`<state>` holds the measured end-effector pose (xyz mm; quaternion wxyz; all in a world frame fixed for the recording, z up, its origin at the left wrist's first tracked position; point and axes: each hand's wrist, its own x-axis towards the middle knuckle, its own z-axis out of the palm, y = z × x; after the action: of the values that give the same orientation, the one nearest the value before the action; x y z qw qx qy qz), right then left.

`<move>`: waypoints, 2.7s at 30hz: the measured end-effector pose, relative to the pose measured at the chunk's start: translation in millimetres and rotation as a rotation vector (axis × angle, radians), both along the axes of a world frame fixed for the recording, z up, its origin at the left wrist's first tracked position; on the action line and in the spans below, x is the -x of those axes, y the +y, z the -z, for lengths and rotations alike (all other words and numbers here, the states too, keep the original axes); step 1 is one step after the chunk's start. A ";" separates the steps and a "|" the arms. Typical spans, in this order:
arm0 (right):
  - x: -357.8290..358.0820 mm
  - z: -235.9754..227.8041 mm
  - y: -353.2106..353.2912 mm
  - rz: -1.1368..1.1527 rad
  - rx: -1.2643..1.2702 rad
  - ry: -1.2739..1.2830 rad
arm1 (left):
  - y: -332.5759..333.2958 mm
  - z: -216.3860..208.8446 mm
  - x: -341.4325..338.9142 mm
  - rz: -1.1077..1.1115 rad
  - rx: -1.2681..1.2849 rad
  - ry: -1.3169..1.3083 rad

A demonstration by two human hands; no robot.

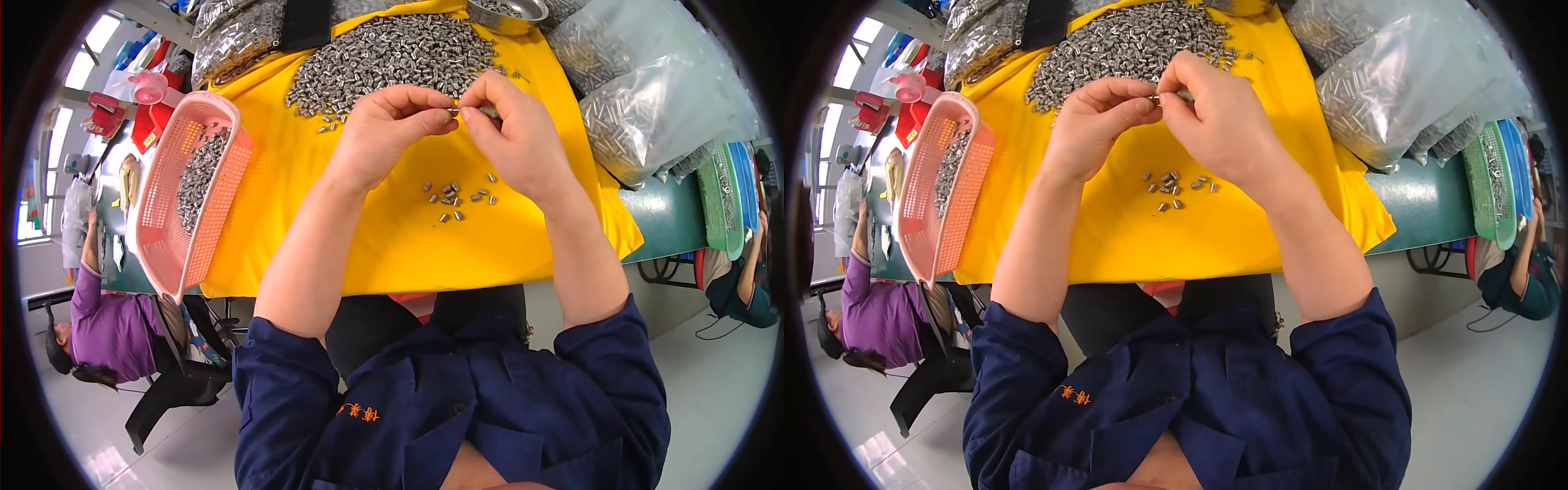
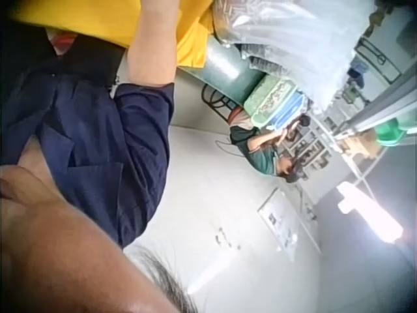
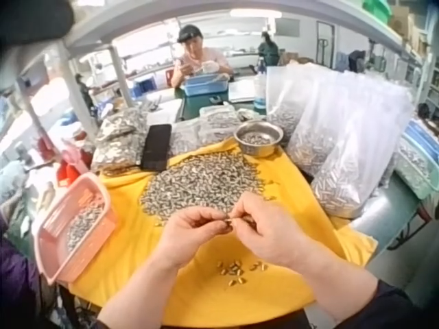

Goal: Inspecting and sorting small metal hardware components at a manufacturing workbench.

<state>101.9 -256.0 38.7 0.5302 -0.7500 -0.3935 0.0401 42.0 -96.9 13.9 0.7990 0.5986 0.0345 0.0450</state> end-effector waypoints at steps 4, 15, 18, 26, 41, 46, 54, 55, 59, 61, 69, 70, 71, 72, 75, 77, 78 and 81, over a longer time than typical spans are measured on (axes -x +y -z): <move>2.2 1.1 1.3 0.020 0.046 -0.068 | -2.1 -1.5 -0.2 -0.044 -0.125 0.018; 3.0 5.2 6.0 0.014 0.010 -0.044 | -3.1 -0.6 0.4 -0.083 -0.140 0.004; 1.2 7.0 6.4 0.028 0.003 -0.055 | -2.3 -1.8 0.4 -0.072 -0.149 0.007; -7.9 0.6 -1.9 0.108 -0.043 -0.050 | 16.0 7.3 -5.2 -0.154 -0.223 -0.033; -15.3 5.7 -1.7 0.125 -0.143 0.015 | -31.6 6.4 21.9 0.243 -1.072 -0.352; -21.6 11.6 -1.1 0.131 -0.194 -0.029 | -55.0 20.0 6.9 0.099 -1.076 -0.522; -19.9 15.8 4.3 0.115 -0.213 -0.040 | -40.0 16.7 30.9 0.213 -1.218 -0.450; -19.9 16.6 4.7 0.101 -0.211 -0.069 | -39.2 17.0 33.9 0.204 -1.221 -0.449; -19.3 18.2 3.9 0.088 -0.149 -0.044 | -35.9 17.8 46.2 0.163 -1.220 -0.462; -18.9 19.2 4.9 0.086 -0.156 -0.055 | -32.9 17.8 53.6 0.160 -1.237 -0.463; -23.7 24.4 6.6 0.098 -0.108 -0.099 | -11.7 17.4 77.0 0.111 -1.185 -0.453; -23.6 25.5 9.2 0.094 -0.118 -0.128 | -9.1 17.0 79.0 0.076 -1.186 -0.455; -22.4 26.8 10.2 0.097 -0.115 -0.123 | -7.8 16.6 80.4 0.081 -1.183 -0.452; -20.9 28.1 11.4 0.094 -0.092 -0.116 | -6.6 16.2 82.0 0.086 -1.185 -0.452; -16.6 29.9 8.6 0.063 -0.003 -0.094 | -3.8 15.6 86.4 0.090 -1.179 -0.434; -14.3 34.6 9.4 0.047 0.068 -0.074 | -1.8 17.6 88.1 0.100 -1.165 -0.416; -12.5 41.2 11.4 -0.009 0.051 -0.032 | -1.4 19.2 88.7 0.093 -1.140 -0.422; 0.7 40.6 20.3 -0.090 0.057 -0.054 | 1.5 20.6 90.6 0.083 -1.130 -0.441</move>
<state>101.2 -235.7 -1.9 0.4953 -0.7472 -0.4397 0.0550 -48.6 -95.4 -6.7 0.3471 0.9074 -0.1847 0.1481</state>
